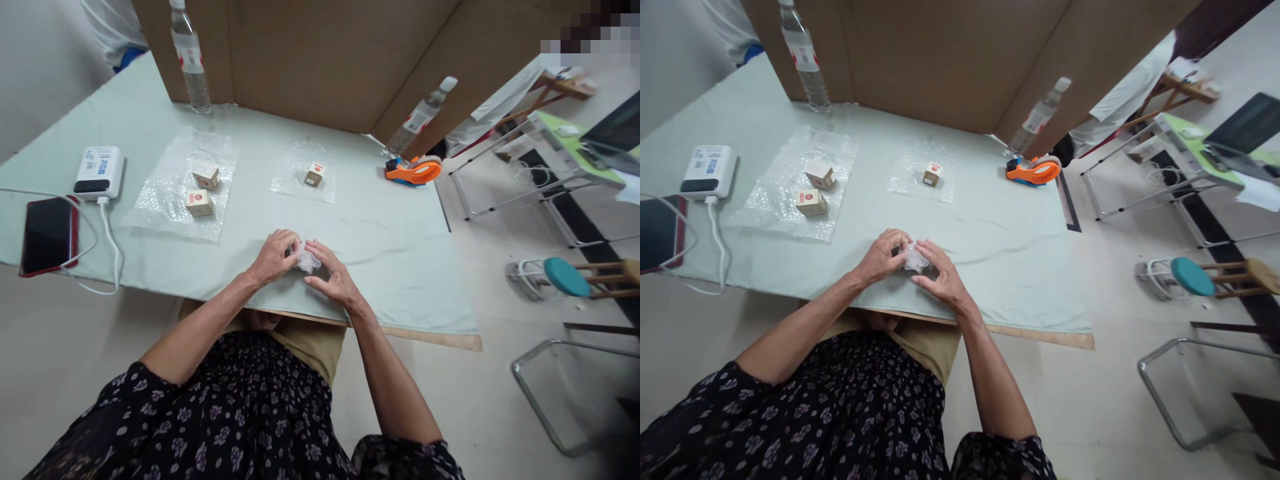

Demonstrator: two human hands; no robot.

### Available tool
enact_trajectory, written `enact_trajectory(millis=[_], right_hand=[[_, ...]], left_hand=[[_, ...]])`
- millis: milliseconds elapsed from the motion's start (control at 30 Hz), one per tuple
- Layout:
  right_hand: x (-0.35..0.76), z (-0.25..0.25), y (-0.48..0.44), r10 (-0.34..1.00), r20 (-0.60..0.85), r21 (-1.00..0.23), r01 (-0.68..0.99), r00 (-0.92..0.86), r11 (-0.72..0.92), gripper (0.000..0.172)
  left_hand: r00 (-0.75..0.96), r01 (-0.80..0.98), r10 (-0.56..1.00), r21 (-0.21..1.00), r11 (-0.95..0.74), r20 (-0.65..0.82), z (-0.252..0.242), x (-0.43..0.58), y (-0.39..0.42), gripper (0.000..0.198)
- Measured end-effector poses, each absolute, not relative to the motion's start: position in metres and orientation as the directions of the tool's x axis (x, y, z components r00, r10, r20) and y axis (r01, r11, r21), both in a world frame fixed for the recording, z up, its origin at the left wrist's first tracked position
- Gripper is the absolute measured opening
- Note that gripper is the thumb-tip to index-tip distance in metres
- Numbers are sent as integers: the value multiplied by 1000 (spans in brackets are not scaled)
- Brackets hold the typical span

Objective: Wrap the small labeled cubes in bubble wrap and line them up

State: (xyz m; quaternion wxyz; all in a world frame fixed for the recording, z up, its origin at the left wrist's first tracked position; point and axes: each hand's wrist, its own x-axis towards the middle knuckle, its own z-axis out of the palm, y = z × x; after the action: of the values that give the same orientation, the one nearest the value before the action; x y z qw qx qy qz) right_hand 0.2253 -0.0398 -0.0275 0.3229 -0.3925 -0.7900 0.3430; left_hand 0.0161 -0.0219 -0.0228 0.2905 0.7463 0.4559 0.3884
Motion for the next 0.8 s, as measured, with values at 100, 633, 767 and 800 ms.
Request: enact_trajectory(millis=[100,633,767,800], right_hand=[[226,-32,-39,827,262,-736,451,-498,505,65],[212,-44,-43,881,330,-733,496,-340,466,42],[209,-36,-43,911,260,-775,494,-320,395,42],[208,-33,-44,919,239,-799,474,-315,370,42]], left_hand=[[304,463,897,773,-434,321,-21,15,-21,13],[517,306,760,744,-594,395,-31,-5,-24,47],[448,264,811,811,-521,376,-28,-3,-24,43],[427,271,837,834,-480,343,-25,-3,-26,44]])
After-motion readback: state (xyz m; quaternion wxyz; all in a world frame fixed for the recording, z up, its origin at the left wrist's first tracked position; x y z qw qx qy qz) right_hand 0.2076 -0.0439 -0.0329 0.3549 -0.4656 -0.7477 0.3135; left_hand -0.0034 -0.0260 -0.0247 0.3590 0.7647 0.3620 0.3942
